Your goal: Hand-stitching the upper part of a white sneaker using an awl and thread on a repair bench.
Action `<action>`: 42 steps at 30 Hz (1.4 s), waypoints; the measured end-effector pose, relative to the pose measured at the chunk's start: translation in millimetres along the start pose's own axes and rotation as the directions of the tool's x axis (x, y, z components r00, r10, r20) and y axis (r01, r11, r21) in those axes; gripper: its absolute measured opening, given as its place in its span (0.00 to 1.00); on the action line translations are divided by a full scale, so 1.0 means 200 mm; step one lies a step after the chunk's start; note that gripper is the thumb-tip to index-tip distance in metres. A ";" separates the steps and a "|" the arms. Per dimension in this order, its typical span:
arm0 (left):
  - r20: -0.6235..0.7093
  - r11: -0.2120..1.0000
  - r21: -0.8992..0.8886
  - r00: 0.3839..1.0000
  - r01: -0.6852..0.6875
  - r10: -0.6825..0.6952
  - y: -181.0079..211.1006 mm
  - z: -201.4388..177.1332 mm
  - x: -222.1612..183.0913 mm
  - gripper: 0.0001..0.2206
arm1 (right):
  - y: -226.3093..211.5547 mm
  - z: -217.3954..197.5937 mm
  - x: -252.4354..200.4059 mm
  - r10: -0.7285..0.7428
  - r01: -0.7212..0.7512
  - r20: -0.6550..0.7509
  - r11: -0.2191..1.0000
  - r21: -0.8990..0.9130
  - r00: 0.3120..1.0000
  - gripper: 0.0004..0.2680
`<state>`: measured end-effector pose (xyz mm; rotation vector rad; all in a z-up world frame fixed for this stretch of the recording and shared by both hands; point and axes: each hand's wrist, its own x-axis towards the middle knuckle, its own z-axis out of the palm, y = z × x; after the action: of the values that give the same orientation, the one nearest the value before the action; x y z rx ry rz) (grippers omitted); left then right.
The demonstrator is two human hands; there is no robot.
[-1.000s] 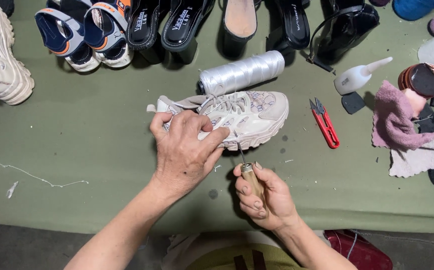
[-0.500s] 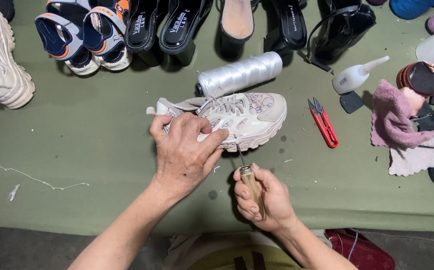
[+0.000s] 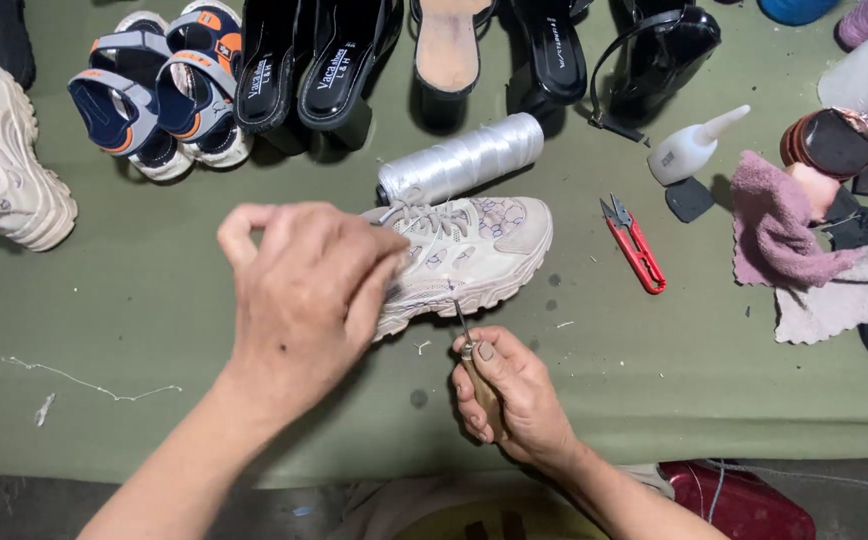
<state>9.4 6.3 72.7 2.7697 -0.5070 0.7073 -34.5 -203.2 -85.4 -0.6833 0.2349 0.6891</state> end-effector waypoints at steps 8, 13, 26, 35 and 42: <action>0.272 0.917 0.389 0.962 -0.086 -0.025 0.00 0.39 0.24 0.18 | -0.01 0.01 0.00 0.046 -0.047 -0.040 0.999 -0.020 0.998 0.08; 0.268 0.785 0.602 0.963 -0.144 -0.028 0.02 0.45 0.17 0.03 | -0.03 0.00 0.00 0.105 -0.107 -0.077 0.994 -0.028 0.992 0.09; 0.509 0.965 0.076 0.823 0.249 -0.253 0.01 0.24 0.20 0.08 | -0.06 0.03 0.01 0.099 -0.102 -0.063 0.993 -0.055 0.993 0.09; 0.594 0.933 0.080 0.734 0.352 -0.328 -0.02 0.10 0.06 0.05 | -0.06 0.03 0.02 0.083 -0.087 -0.059 0.994 -0.067 0.995 0.09; 0.592 0.888 -0.205 0.775 0.411 -0.221 0.08 0.09 0.02 0.07 | -0.07 0.00 0.02 0.061 -0.062 -0.013 0.997 -0.053 0.998 0.08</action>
<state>13.8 -15.5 62.5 2.6018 -0.1996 -0.2658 -22.1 -208.8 -81.3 -0.7336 0.2500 0.7525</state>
